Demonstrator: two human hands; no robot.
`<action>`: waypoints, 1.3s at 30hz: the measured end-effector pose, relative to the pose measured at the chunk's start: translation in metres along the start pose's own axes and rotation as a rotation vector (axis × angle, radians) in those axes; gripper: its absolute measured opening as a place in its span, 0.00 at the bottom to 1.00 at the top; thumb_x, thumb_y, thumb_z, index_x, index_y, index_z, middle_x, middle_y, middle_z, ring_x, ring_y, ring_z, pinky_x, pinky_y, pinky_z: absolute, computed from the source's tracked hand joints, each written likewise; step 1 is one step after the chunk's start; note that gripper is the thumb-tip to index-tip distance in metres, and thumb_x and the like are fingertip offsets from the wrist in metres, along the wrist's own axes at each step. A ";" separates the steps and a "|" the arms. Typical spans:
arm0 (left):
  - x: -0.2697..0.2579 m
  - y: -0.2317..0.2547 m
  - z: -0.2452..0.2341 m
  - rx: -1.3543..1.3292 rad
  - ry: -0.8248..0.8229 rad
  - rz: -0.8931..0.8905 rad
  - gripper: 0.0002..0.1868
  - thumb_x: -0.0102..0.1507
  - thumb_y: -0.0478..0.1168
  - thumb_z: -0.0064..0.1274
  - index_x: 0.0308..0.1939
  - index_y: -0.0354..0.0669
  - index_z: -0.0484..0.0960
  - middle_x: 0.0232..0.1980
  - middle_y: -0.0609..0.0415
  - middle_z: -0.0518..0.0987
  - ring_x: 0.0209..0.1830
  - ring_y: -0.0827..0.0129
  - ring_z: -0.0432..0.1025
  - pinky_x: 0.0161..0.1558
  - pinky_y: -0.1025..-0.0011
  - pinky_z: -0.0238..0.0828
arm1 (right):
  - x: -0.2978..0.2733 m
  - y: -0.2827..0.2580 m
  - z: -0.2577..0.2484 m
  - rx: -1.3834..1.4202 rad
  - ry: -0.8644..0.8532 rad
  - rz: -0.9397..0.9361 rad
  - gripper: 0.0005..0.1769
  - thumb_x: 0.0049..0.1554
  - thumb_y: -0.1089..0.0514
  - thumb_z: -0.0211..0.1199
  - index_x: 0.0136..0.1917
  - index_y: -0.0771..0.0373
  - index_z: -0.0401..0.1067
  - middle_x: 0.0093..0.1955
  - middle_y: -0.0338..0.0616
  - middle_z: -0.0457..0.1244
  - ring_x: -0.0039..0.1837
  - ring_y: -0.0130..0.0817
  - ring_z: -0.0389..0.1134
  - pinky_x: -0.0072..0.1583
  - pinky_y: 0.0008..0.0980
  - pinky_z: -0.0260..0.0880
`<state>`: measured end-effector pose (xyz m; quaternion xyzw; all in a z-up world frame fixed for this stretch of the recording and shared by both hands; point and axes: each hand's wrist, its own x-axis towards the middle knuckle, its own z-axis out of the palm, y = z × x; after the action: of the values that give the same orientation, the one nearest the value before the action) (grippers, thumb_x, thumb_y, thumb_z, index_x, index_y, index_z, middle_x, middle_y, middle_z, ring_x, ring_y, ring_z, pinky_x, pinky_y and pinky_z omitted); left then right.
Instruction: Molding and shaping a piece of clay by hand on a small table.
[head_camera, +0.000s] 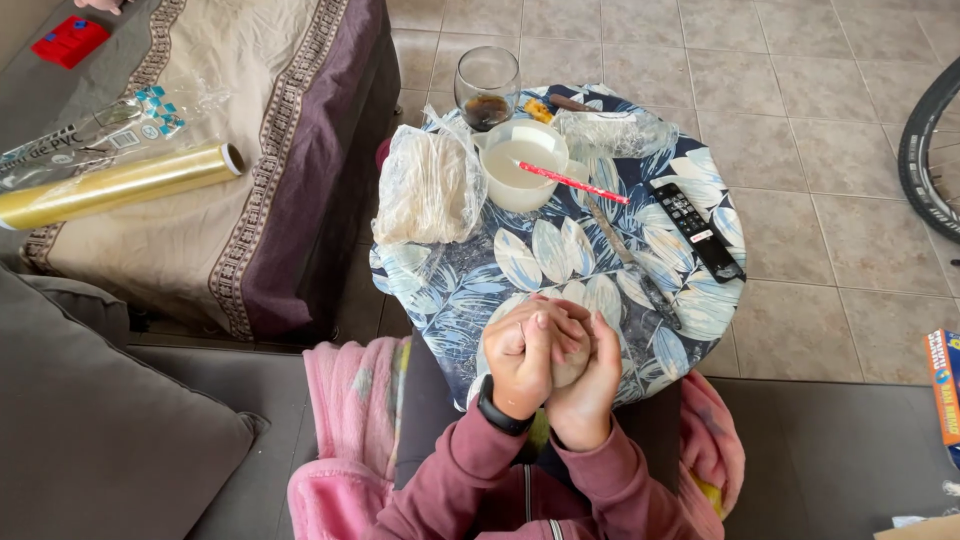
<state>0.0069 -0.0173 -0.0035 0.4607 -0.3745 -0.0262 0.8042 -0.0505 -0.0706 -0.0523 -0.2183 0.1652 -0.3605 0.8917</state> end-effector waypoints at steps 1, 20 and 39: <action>-0.002 0.000 0.002 -0.067 0.007 -0.003 0.24 0.71 0.32 0.40 0.18 0.37 0.72 0.32 0.50 0.80 0.36 0.57 0.77 0.46 0.64 0.76 | 0.000 0.000 -0.001 -0.015 0.009 -0.013 0.26 0.66 0.47 0.44 0.54 0.73 0.71 0.58 0.57 0.67 0.60 0.42 0.67 0.65 0.36 0.63; -0.012 -0.021 0.002 -0.077 0.178 -0.082 0.30 0.77 0.47 0.22 0.71 0.28 0.69 0.66 0.36 0.78 0.70 0.44 0.69 0.75 0.46 0.51 | 0.025 -0.026 -0.032 -0.157 -0.019 -0.221 0.22 0.63 0.52 0.48 0.32 0.65 0.66 0.31 0.62 0.62 0.38 0.56 0.69 0.44 0.57 0.72; 0.010 -0.023 -0.051 0.024 0.293 -0.132 0.34 0.77 0.54 0.17 0.71 0.34 0.68 0.71 0.37 0.71 0.77 0.46 0.59 0.78 0.52 0.45 | 0.010 -0.024 0.005 -1.908 -0.529 -0.838 0.23 0.57 0.49 0.65 0.61 0.63 0.75 0.64 0.53 0.65 0.69 0.50 0.65 0.67 0.50 0.65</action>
<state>0.0525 0.0025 -0.0298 0.4927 -0.2223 -0.0070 0.8413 -0.0551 -0.0923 -0.0371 -0.9346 0.0921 -0.3011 0.1657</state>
